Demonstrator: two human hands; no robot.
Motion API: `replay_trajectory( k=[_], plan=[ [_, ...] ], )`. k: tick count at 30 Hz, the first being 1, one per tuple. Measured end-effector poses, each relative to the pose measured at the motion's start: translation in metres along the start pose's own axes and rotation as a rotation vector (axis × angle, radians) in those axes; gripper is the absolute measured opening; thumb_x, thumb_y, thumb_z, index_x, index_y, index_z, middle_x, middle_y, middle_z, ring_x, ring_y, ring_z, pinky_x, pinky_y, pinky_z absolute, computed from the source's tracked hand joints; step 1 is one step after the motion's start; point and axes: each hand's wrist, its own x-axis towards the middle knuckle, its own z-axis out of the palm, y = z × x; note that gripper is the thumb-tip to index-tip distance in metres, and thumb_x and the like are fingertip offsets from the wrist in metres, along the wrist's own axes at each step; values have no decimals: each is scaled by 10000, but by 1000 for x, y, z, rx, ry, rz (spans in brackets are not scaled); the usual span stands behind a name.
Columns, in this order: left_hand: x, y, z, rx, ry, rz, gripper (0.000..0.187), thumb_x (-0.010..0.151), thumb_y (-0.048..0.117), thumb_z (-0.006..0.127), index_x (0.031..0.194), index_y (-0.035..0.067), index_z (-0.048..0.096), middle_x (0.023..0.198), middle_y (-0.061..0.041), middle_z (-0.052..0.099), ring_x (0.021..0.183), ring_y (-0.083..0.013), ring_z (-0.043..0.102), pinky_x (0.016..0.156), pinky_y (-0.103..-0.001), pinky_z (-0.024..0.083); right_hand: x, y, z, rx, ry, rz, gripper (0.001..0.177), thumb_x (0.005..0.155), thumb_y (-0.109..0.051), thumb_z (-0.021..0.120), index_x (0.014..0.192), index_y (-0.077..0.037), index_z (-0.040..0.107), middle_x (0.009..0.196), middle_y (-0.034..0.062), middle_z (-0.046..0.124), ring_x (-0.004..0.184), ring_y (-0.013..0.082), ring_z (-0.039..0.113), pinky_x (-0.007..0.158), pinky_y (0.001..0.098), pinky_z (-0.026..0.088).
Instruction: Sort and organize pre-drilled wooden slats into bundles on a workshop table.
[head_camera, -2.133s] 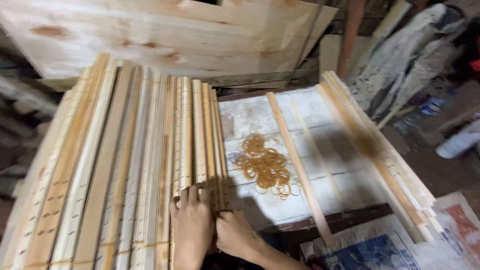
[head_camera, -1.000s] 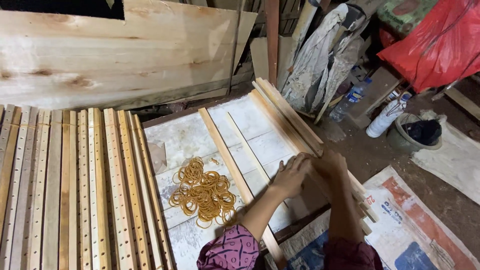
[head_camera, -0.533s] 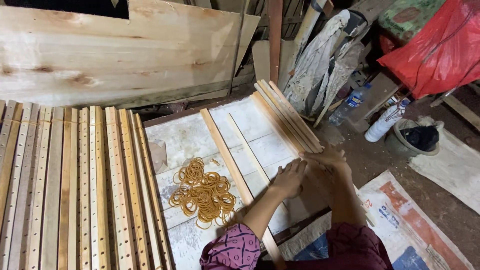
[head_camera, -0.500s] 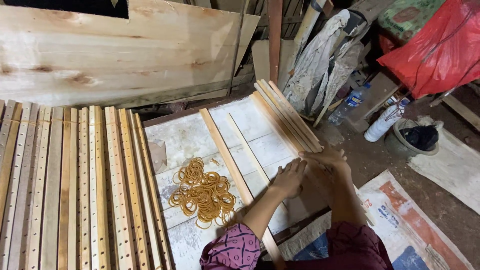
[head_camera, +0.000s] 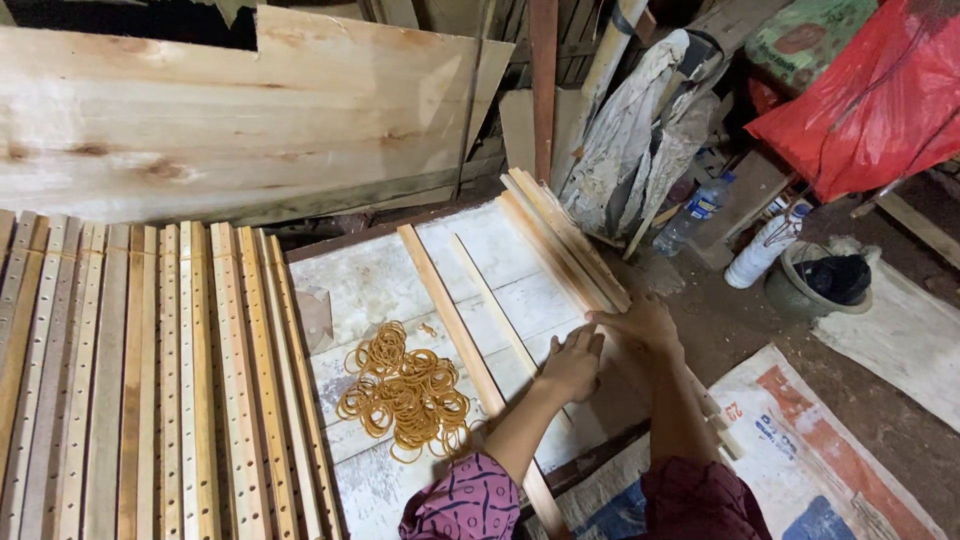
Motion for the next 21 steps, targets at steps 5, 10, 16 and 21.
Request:
replay_trajectory(
  k=[5,10,16,21],
  plan=[
    [-11,3,-7,103,46,-31,634,935,135,589,1497,-85,394,1576,-281,296,1500,-422,264,1204,-679,155,8,5,32,-4,-45,50,1291,538,-936,739,1433,-22,558,1298,349,645,1233,506,625,1016,575,517],
    [-41,7,-15,148,104,-82,538,933,173,585,1398,-91,528,1453,-311,448,1391,-462,435,1186,-648,184,-32,-17,51,31,5,-38,1139,594,-828,769,1376,-16,602,1291,319,624,1219,507,631,1010,570,521],
    [-86,16,-28,264,160,-194,447,932,116,529,1340,-55,586,1379,-265,552,1258,-422,568,1147,-636,165,-77,-55,49,52,49,-184,743,782,-698,737,1179,-70,726,1096,287,684,1149,470,668,1005,501,544],
    [-93,15,-16,409,388,-139,383,917,93,525,1279,-7,600,1222,-211,658,1162,-430,632,1102,-680,216,-66,-54,43,79,-80,-47,870,836,-848,559,1339,-153,701,1261,207,723,1232,397,654,1055,505,514]
  ],
)
